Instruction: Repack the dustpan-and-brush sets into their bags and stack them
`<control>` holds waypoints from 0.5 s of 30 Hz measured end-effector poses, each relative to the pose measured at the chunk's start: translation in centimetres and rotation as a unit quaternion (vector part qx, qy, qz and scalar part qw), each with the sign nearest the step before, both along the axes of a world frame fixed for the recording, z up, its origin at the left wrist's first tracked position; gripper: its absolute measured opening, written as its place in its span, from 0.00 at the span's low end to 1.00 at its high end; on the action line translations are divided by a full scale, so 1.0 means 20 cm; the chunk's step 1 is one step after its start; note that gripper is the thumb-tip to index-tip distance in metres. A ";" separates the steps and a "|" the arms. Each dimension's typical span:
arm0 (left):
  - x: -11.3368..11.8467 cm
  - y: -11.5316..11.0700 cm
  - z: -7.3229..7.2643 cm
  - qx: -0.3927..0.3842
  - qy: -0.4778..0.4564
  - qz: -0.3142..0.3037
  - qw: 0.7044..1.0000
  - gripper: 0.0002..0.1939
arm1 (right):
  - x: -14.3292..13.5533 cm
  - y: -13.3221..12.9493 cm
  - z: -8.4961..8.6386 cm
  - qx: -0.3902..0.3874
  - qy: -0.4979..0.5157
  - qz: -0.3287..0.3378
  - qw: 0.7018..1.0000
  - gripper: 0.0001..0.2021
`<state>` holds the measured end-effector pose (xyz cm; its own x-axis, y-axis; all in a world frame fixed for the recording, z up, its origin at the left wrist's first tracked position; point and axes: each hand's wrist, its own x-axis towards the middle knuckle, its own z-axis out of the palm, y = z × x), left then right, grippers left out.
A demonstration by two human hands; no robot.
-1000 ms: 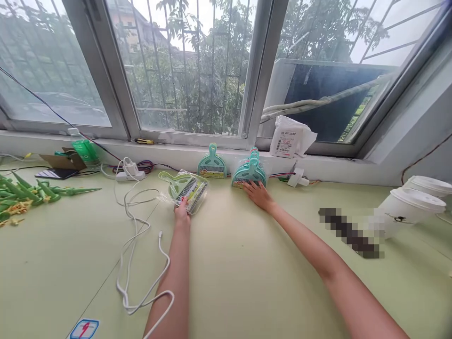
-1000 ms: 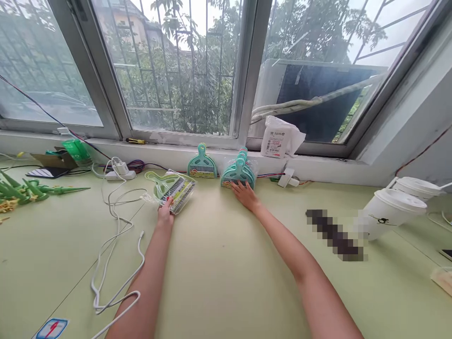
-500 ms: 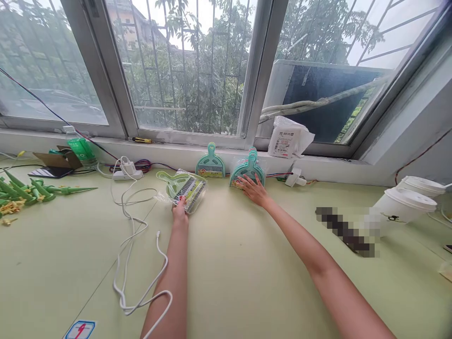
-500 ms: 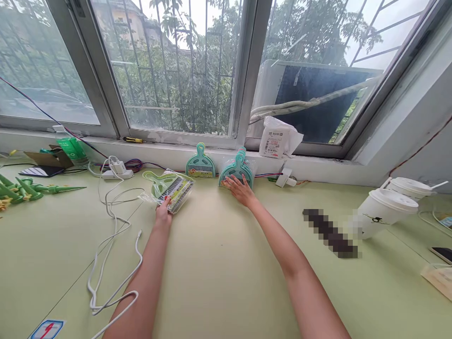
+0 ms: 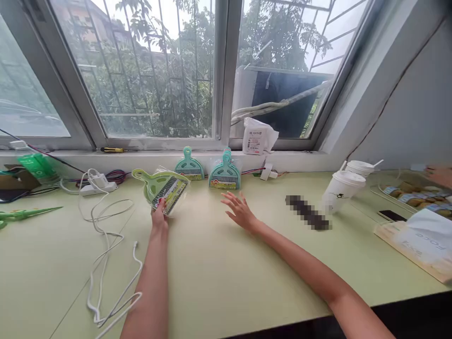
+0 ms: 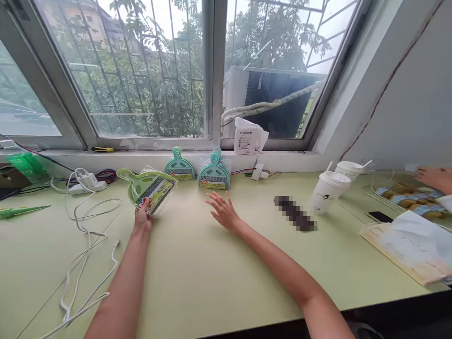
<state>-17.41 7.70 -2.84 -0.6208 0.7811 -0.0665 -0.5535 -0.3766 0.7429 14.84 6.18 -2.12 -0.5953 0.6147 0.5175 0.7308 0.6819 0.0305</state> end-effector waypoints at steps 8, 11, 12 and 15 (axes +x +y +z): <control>0.42 -0.20 0.05 -0.019 0.097 -0.125 0.987 0.09 | 0.01 -0.32 0.06 -0.010 0.163 0.017 0.986 0.21; 0.69 -0.28 0.04 -0.006 0.123 -0.185 0.975 0.13 | 0.03 -0.32 0.12 -0.024 0.160 0.022 0.987 0.16; 0.77 -0.30 0.04 0.001 0.130 -0.202 0.971 0.14 | 0.05 -0.31 0.13 -0.041 0.161 0.009 0.986 0.16; 0.95 -0.33 0.06 0.016 0.140 -0.240 0.961 0.18 | 0.12 -0.29 0.07 -0.106 0.235 -0.051 0.965 0.18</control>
